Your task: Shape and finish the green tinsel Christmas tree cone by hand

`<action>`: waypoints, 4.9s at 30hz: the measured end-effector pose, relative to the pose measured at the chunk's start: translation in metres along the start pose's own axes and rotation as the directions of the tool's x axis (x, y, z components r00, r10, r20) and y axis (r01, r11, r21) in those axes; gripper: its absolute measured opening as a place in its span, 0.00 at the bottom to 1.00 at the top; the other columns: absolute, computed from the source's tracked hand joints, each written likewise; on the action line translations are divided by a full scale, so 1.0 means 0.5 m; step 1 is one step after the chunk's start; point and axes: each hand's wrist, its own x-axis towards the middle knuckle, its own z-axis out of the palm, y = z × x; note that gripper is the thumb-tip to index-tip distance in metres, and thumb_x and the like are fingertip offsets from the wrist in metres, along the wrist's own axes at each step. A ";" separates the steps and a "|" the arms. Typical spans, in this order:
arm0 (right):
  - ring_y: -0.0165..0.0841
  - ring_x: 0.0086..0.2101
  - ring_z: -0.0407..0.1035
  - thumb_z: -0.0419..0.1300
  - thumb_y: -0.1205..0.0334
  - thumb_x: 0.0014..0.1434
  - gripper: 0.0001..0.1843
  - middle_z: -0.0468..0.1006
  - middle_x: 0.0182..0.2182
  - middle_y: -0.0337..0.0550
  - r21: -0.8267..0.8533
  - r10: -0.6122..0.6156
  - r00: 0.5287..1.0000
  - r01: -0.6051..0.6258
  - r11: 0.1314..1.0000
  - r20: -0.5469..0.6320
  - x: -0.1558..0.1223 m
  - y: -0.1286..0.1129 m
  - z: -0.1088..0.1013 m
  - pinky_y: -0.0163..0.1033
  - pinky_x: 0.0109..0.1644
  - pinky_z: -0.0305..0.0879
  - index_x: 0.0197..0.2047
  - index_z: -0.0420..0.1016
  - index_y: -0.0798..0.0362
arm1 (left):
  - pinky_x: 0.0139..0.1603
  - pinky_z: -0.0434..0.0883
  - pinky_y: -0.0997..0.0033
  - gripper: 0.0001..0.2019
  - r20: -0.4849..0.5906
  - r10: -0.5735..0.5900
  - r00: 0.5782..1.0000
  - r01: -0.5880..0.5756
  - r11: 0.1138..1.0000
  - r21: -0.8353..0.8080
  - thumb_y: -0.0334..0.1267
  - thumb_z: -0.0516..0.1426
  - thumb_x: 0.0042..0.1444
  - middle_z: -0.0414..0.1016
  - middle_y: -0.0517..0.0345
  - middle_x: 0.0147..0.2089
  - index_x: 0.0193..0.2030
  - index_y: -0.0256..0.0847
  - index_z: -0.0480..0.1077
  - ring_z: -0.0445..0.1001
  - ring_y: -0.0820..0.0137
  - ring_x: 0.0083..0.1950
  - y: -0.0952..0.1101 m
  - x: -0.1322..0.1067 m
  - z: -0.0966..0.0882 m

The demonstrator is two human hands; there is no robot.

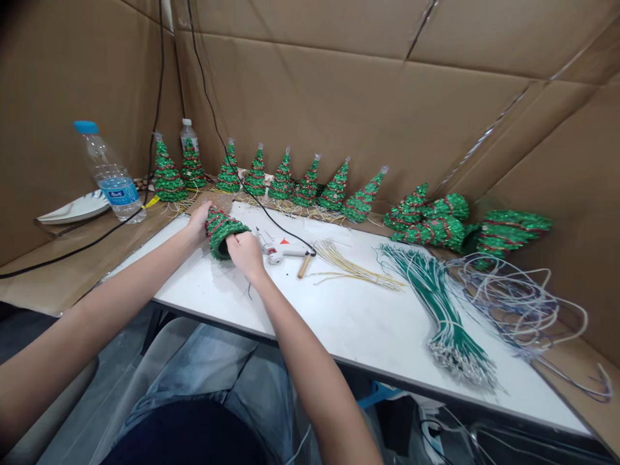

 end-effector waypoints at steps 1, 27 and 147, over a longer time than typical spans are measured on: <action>0.23 0.19 0.42 0.50 0.56 0.56 0.23 0.45 0.15 0.32 -0.003 0.002 1.000 -0.002 1.000 -0.001 0.000 0.001 -0.001 0.36 0.24 0.37 0.14 0.46 0.50 | 0.20 0.60 0.75 0.11 -0.007 -0.005 1.000 0.005 1.000 0.005 0.40 0.61 0.51 0.65 0.66 0.16 0.26 0.42 0.63 0.65 0.73 0.16 0.000 -0.001 0.001; 0.26 0.20 0.50 0.52 0.61 0.51 0.16 0.52 0.13 0.31 -0.046 0.162 0.985 -0.165 0.985 -0.064 0.016 0.029 -0.022 0.35 0.25 0.45 0.14 0.58 0.52 | 0.21 0.61 0.72 0.05 0.141 0.023 0.990 -0.027 0.999 0.028 0.34 0.51 0.46 0.66 0.62 0.19 0.32 0.41 0.65 0.66 0.69 0.20 0.054 -0.073 0.036; 0.35 0.29 0.68 0.58 0.56 0.43 0.12 0.76 0.22 0.40 0.191 0.321 0.945 -0.304 0.933 -0.068 0.025 0.087 0.006 0.38 0.35 0.64 0.29 0.76 0.54 | 0.28 0.71 0.70 0.05 0.156 0.343 0.926 -0.305 0.925 -0.227 0.36 0.50 0.45 0.69 0.64 0.17 0.32 0.44 0.60 0.75 0.65 0.23 0.036 -0.118 0.063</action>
